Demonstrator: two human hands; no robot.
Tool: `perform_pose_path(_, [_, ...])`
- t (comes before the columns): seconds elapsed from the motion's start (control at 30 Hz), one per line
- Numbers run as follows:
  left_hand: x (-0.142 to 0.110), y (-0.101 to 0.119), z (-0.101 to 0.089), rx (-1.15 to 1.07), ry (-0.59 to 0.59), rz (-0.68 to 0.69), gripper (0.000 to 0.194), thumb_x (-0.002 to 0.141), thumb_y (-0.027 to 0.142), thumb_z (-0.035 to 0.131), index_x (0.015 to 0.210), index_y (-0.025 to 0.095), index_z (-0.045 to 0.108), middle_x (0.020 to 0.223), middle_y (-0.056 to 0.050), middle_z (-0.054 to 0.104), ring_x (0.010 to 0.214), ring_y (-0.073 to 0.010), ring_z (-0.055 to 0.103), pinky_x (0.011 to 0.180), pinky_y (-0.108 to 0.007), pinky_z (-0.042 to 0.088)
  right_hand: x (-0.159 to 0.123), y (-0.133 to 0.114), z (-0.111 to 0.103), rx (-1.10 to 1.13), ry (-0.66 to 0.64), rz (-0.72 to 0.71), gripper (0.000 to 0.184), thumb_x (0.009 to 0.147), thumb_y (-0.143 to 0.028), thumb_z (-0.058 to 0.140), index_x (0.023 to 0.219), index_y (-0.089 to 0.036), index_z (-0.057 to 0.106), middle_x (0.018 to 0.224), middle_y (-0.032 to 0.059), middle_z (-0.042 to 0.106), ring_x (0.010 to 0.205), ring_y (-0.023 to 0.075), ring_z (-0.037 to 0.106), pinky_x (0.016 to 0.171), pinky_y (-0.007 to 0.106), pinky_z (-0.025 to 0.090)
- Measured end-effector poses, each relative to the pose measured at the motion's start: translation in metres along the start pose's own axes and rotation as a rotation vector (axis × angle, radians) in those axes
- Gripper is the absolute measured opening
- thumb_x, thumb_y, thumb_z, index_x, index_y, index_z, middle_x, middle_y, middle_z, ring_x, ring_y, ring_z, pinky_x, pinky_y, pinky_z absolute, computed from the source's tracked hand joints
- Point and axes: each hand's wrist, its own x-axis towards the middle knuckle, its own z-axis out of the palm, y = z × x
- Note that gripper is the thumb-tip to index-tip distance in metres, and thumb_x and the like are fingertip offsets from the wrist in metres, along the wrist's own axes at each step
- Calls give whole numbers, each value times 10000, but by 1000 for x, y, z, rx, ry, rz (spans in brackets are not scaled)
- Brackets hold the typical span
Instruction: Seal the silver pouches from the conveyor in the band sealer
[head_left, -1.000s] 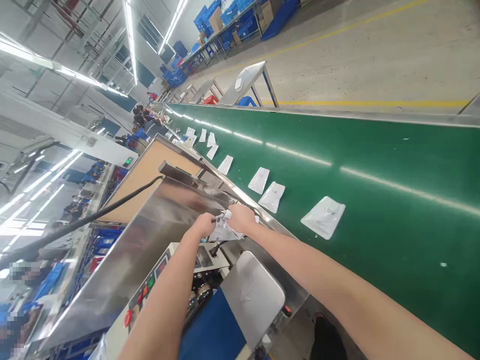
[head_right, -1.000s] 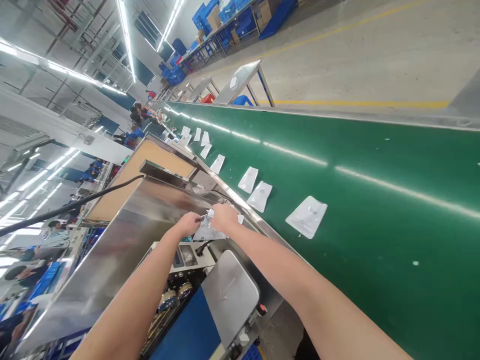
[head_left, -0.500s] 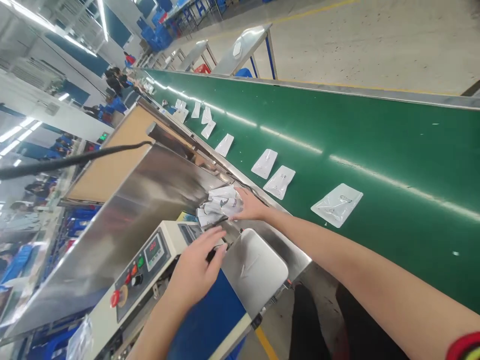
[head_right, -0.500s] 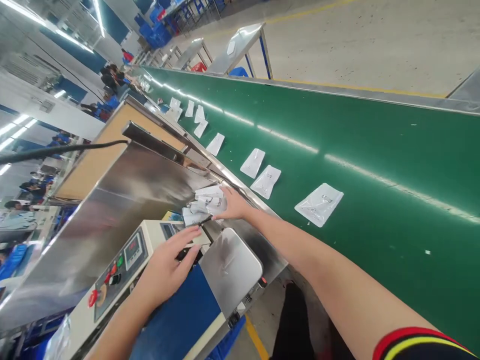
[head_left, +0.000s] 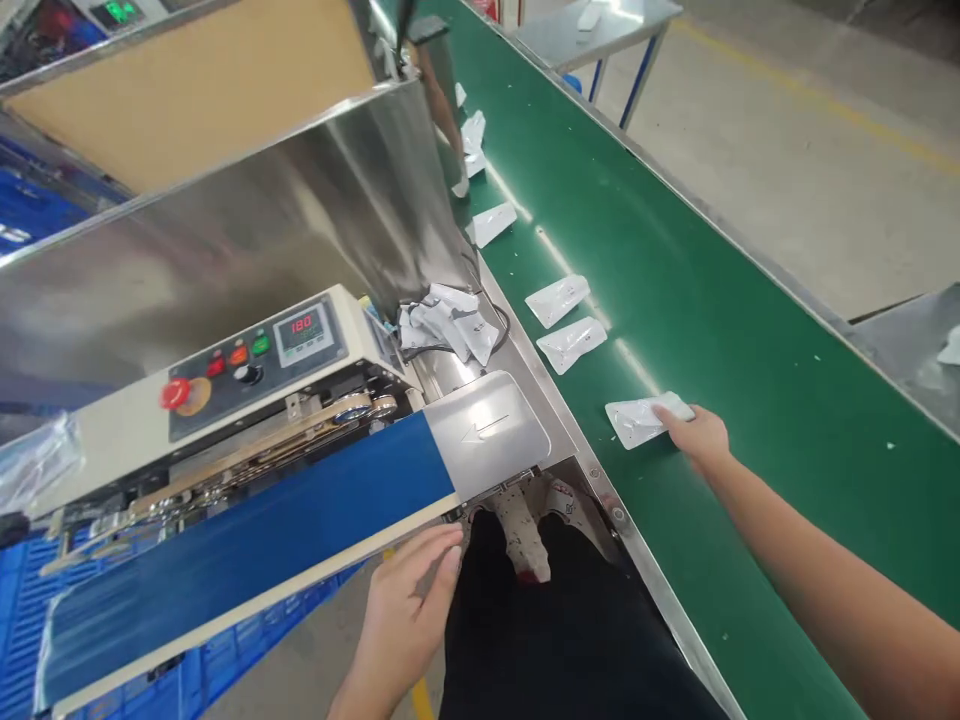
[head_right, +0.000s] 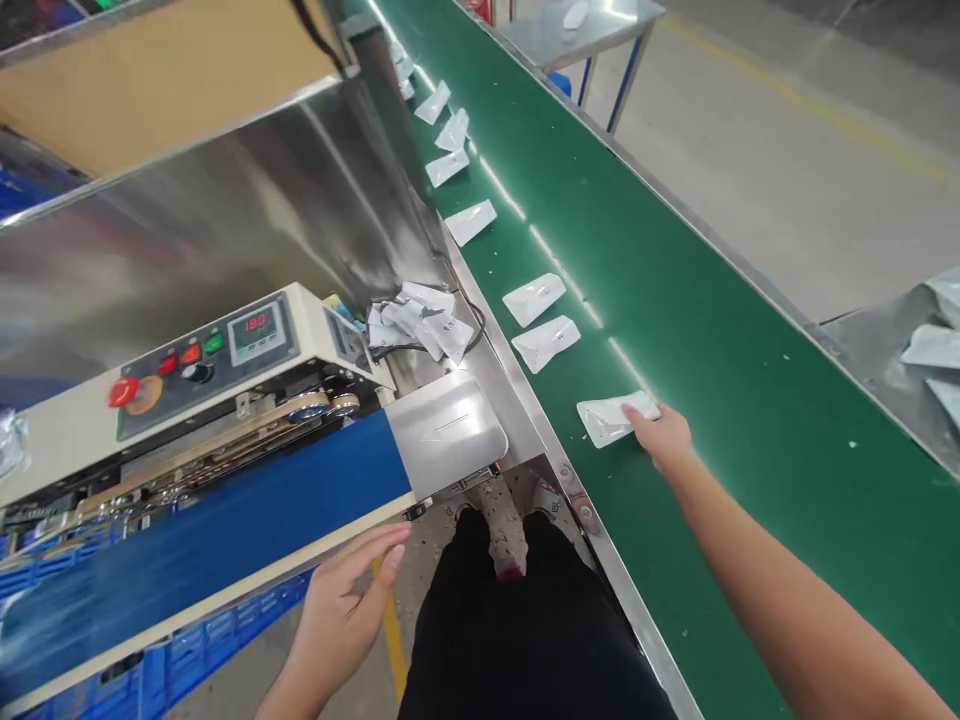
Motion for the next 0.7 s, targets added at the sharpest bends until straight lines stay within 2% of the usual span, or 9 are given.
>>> perform_pose_path(0.1, [2, -4, 7, -116, -19, 32, 251, 1061, 334, 608, 1126, 276, 844, 1168, -54, 851, 1081, -241, 818, 967, -345, 680, -56, -25, -12, 104, 88, -100, 390, 820, -545, 724, 902, -163, 727, 753, 84, 711, 681, 228, 612, 672, 356, 474])
perform_pose_path(0.17, [9, -4, 1, -177, -50, 110, 252, 1055, 329, 610, 1157, 266, 833, 1164, -65, 850, 1088, -243, 811, 987, -353, 669, -104, -57, -26, 137, 180, -255, 418, 799, -589, 729, 909, -185, 718, 758, 71, 713, 678, 225, 607, 701, 365, 481])
perform_pose_path(0.23, [18, -5, -10, -217, -45, 186, 280, 1050, 335, 612, 1227, 248, 812, 1218, -88, 835, 1149, -258, 790, 1040, -382, 646, -158, -94, -39, 174, 180, -424, 464, 799, -648, 726, 910, -197, 721, 788, 74, 729, 695, 227, 618, 732, 371, 495])
perform_pose_path(0.33, [30, -6, -22, -255, 33, 219, 418, 1036, 384, 630, 1396, 200, 735, 1410, -145, 752, 1323, -310, 707, 1149, -462, 577, -236, -141, -36, 223, -102, -691, 461, 846, -669, 710, 868, -210, 736, 806, 68, 748, 706, 219, 634, 728, 348, 517])
perform_pose_path(0.43, [39, -10, -22, -364, 108, 134, 446, 1047, 431, 605, 1396, 186, 736, 1395, -155, 759, 1273, -323, 727, 1121, -464, 581, -291, -169, -8, 208, -467, -836, 401, 901, -618, 700, 836, -225, 746, 780, 39, 743, 703, 206, 644, 695, 318, 531])
perform_pose_path(0.5, [45, -15, -15, -483, 142, 23, 418, 1079, 466, 541, 1246, 192, 807, 1179, -124, 833, 1048, -284, 782, 965, -390, 626, -309, -178, 13, 263, -616, -826, 381, 896, -606, 729, 894, -225, 759, 850, 47, 766, 770, 221, 684, 724, 320, 559])
perform_pose_path(0.57, [49, -22, -5, -593, 189, -91, 485, 1090, 528, 498, 1095, 181, 837, 966, -95, 834, 856, -247, 755, 797, -325, 604, -312, -180, 29, 420, -738, -765, 459, 873, -637, 757, 1074, -224, 767, 1022, 86, 797, 926, 258, 729, 802, 344, 592])
perform_pose_path(0.63, [54, -29, 3, -669, 265, -187, 550, 1071, 600, 503, 1014, 163, 833, 870, -84, 804, 775, -228, 705, 713, -295, 553, -307, -180, 38, 558, -814, -679, 593, 865, -700, 740, 1218, -224, 746, 1129, 120, 796, 1023, 280, 736, 851, 373, 607])
perform_pose_path(0.7, [57, -36, 8, -713, 330, -244, 578, 1042, 647, 530, 964, 155, 822, 834, -78, 779, 751, -216, 668, 686, -279, 516, -299, -180, 43, 548, -839, -653, 607, 869, -738, 707, 1162, -210, 777, 1064, 116, 804, 965, 273, 733, 835, 377, 604])
